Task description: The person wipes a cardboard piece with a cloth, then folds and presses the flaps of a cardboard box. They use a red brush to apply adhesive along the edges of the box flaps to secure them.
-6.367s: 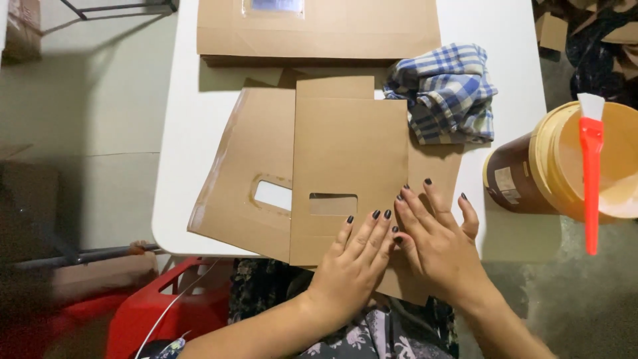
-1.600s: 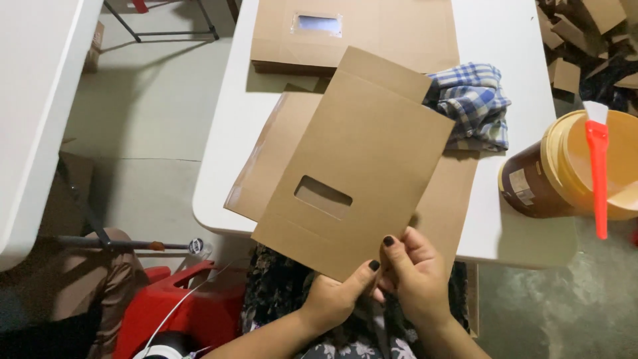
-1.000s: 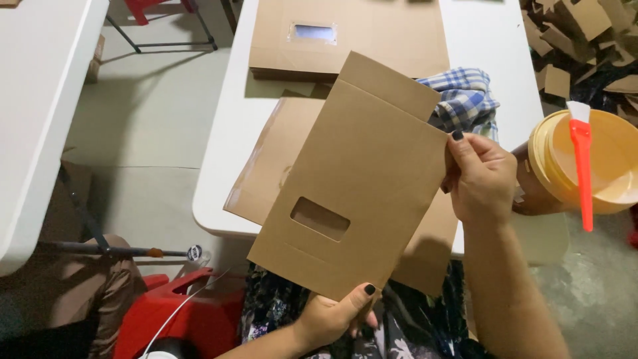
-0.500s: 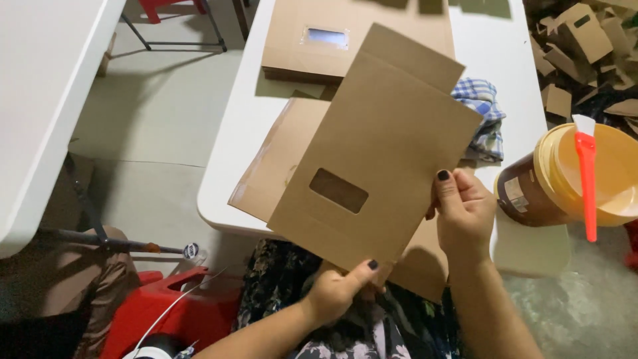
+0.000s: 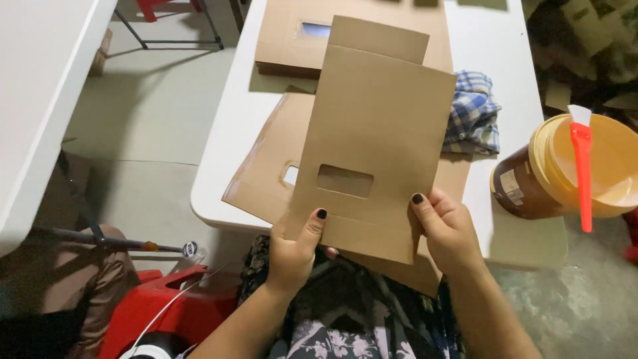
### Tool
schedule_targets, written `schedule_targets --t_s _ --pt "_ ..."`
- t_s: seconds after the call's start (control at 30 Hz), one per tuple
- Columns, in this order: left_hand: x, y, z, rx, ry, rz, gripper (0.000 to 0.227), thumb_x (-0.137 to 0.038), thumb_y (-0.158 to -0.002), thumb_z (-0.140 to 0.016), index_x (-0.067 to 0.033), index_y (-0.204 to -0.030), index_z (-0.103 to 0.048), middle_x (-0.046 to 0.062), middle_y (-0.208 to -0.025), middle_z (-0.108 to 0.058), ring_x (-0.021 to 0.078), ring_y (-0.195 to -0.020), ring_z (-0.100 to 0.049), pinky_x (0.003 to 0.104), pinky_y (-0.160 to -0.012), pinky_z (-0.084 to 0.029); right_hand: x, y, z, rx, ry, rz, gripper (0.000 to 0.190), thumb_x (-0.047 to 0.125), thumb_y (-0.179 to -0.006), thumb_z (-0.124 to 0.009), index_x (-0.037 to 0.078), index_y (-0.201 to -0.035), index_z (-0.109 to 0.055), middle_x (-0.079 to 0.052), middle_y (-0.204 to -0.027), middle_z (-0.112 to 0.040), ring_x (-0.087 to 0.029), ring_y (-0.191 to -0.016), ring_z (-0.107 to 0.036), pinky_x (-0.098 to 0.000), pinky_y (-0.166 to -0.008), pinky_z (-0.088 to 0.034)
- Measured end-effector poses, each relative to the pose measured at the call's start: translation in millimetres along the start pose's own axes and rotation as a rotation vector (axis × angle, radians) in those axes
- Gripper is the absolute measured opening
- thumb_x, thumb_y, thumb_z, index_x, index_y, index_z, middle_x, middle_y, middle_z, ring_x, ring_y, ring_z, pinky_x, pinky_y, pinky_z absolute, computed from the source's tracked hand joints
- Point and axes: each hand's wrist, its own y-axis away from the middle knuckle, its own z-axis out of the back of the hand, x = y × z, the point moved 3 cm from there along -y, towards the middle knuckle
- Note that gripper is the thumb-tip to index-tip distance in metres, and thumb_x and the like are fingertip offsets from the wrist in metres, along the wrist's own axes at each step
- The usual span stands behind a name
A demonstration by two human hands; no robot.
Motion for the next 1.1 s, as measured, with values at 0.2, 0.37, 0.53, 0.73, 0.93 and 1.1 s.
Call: schedule_targets --t_s 0.2,0.37,0.53,0.73,0.93,1.1 --pt "-39 -14 -9 0.361 -0.256 -0.108 0.030 -0.021 -0.091 -0.074 -0.0015 -0.114 -0.072 0.015 -0.071 -0.073 0.0186 -0.060 -0.068 0.034 -0.051 -0.062 -25 -1 26 -0.213 0.166 0.158 0.019 0.013 -0.105 -0.057 -0.001 -0.105 -0.070 -0.011 -0.061 -0.062 -0.015 -0.050 -0.054 -0.0258 -0.045 -0.047" --pt "-67 -14 -20 0.112 -0.499 -0.217 0.029 -0.025 -0.098 -0.064 -0.0027 -0.117 -0.067 0.016 -0.097 -0.076 0.0234 -0.089 -0.067 0.049 -0.083 -0.059 -23 10 13 -0.068 -0.166 0.059 0.035 0.014 -0.102 -0.057 -0.010 -0.126 -0.063 -0.010 -0.062 -0.057 -0.012 -0.047 -0.053 -0.0267 -0.040 -0.052" --pt "-35 -22 -21 0.127 -0.752 -0.441 0.064 -0.024 -0.091 -0.070 -0.0007 -0.140 -0.037 0.026 -0.137 -0.053 0.0410 -0.131 -0.050 0.053 -0.111 -0.041 6 45 3 -0.184 0.100 0.070 0.024 0.012 -0.102 -0.054 -0.006 -0.107 -0.067 -0.011 -0.057 -0.058 -0.017 -0.037 -0.058 -0.0277 -0.034 -0.049" --pt "-29 29 -58 0.451 -1.208 -0.955 0.109 -0.058 -0.087 -0.078 -0.0093 -0.164 -0.019 0.020 -0.173 -0.010 0.0415 -0.163 -0.006 0.062 -0.133 -0.002 54 78 -23 -0.358 0.518 0.490 0.012 0.008 -0.097 -0.063 -0.001 -0.095 -0.071 -0.005 -0.061 -0.067 -0.008 -0.048 -0.061 -0.0196 -0.048 -0.051" --pt "-36 43 -71 0.362 -0.887 -1.352 0.037 -0.014 -0.109 -0.051 -0.0039 -0.145 -0.051 0.018 -0.150 -0.056 0.0360 -0.144 -0.056 0.060 -0.128 -0.018 79 79 -39 -0.154 0.493 0.722 0.020 0.021 -0.095 -0.059 0.004 -0.097 -0.070 -0.008 -0.090 -0.072 -0.021 -0.081 -0.059 -0.0331 -0.083 -0.047" --pt "-87 52 -46 0.173 -0.713 -1.470 0.029 0.000 -0.097 -0.074 -0.0027 -0.124 -0.063 0.012 -0.116 -0.080 0.0315 -0.114 -0.077 0.061 -0.124 -0.030 100 64 -26 -0.285 0.559 0.893 0.008 0.005 -0.090 -0.069 -0.002 -0.088 -0.068 -0.013 -0.084 -0.073 -0.026 -0.078 -0.062 -0.0352 -0.077 -0.052"
